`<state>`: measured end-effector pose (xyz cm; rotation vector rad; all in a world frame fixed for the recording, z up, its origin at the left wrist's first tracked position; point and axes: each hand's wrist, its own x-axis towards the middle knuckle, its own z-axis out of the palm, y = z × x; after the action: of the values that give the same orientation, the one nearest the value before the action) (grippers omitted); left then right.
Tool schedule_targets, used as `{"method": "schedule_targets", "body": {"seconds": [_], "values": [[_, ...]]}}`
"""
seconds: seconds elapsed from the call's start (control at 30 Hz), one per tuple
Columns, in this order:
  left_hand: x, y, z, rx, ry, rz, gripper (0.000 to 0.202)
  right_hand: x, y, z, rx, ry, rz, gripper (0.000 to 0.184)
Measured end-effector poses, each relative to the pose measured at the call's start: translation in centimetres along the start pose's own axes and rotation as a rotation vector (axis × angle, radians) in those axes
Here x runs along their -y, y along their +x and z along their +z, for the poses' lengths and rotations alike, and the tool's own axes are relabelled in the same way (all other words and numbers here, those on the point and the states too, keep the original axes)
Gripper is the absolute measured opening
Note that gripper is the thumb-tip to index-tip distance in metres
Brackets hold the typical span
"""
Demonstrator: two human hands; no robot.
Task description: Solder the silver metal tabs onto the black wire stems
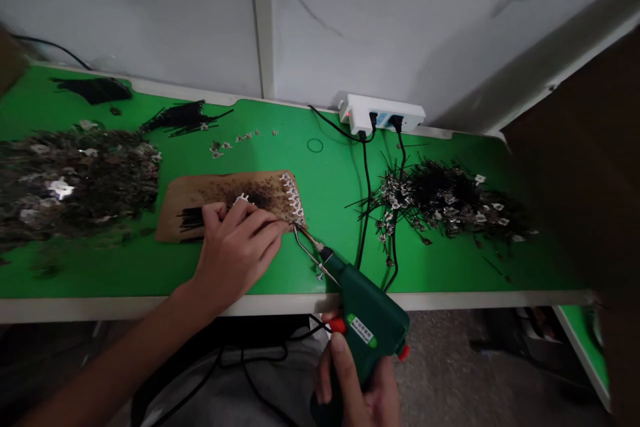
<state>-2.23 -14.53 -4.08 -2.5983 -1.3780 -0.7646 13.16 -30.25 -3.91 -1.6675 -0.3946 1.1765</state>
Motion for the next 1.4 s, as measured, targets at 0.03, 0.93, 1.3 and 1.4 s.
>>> {"method": "schedule_targets", "body": {"seconds": [0.03,0.93,1.3,1.4], "values": [[0.0,0.0,0.0,0.000,0.004,0.000,0.014,-0.6,-0.1,0.3,-0.049,-0.003,-0.045,0.039],[0.1,-0.2,-0.3,-0.082,-0.159,0.052,0.011,0.2,0.7,1.0,-0.055,0.003,-0.271,0.029],[0.2,-0.1,-1.1,-0.122,-0.259,0.090,0.008,0.7,2.4,-0.4,0.044,-0.181,-0.141,0.039],[1.0,0.2,-2.8,-0.299,-0.265,-0.066,0.009,0.8,2.0,0.3,0.020,-0.165,-0.143,0.040]]}}
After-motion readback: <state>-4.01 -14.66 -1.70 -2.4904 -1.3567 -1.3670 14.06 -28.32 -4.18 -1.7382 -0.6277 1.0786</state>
